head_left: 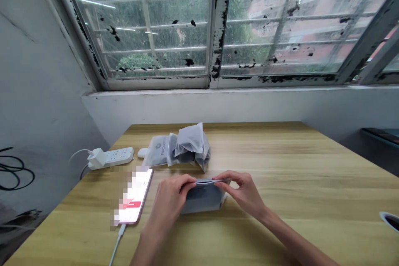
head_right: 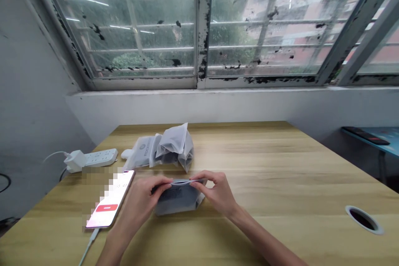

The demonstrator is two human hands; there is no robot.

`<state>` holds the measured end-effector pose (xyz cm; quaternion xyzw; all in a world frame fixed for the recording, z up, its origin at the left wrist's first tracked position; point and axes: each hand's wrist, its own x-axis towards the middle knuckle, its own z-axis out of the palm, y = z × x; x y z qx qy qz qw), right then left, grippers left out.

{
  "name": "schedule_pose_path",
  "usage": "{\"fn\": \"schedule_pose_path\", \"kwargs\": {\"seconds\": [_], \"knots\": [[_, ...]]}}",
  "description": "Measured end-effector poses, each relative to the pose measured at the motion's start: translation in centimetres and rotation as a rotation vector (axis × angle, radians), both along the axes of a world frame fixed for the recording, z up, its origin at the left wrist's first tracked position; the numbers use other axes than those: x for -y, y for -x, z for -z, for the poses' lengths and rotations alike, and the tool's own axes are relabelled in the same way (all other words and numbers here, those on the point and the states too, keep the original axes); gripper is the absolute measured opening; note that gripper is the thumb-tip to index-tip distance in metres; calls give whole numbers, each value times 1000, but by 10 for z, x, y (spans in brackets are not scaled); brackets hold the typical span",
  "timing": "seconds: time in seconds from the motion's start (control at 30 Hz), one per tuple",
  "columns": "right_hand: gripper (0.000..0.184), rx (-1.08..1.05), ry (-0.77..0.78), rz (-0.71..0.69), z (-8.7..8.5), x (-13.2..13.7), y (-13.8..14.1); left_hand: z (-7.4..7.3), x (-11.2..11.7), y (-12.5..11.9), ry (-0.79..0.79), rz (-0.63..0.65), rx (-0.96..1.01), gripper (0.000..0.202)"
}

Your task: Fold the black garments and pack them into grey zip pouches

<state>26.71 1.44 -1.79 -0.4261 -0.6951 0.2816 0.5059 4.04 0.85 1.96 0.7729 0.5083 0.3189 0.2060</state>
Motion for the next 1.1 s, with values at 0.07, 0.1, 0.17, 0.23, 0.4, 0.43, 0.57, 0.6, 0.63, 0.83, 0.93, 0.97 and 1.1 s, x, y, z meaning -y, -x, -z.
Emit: {"fn": "schedule_pose_path", "kwargs": {"seconds": [0.07,0.1,0.17,0.23,0.4,0.43,0.57,0.6,0.63,0.83,0.93,0.97,1.1], "knots": [[24,4,-3,5,1,0,0,-1,0,0,-8,-6,9,17],[24,7,-7,6,1,0,0,-2,0,-1,-12,-9,16,16],[24,9,-13,5,1,0,0,-4,0,-1,-22,-13,32,14],[24,7,-15,2,1,0,0,-5,0,-1,-33,-18,43,13],[24,9,1,4,0,0,0,-3,0,1,-42,4,55,14],[24,10,2,5,0,-1,-1,-2,0,2,-45,11,58,14],[27,17,5,10,0,-1,-1,0,0,3,-87,26,41,16],[27,16,4,11,1,-1,-1,1,0,3,-104,30,31,17],[27,14,2,12,1,-1,-1,2,0,3,-125,34,23,18],[23,57,-51,-11,0,-1,-1,10,1,0,-254,32,-49,24],[19,130,-172,-54,-8,-2,-1,12,1,1,-286,28,-102,26],[18,166,-223,-69,-11,-2,0,13,1,1,-295,34,-109,26],[22,347,-313,-120,-27,-6,3,13,0,1,-323,42,-106,26]]}}
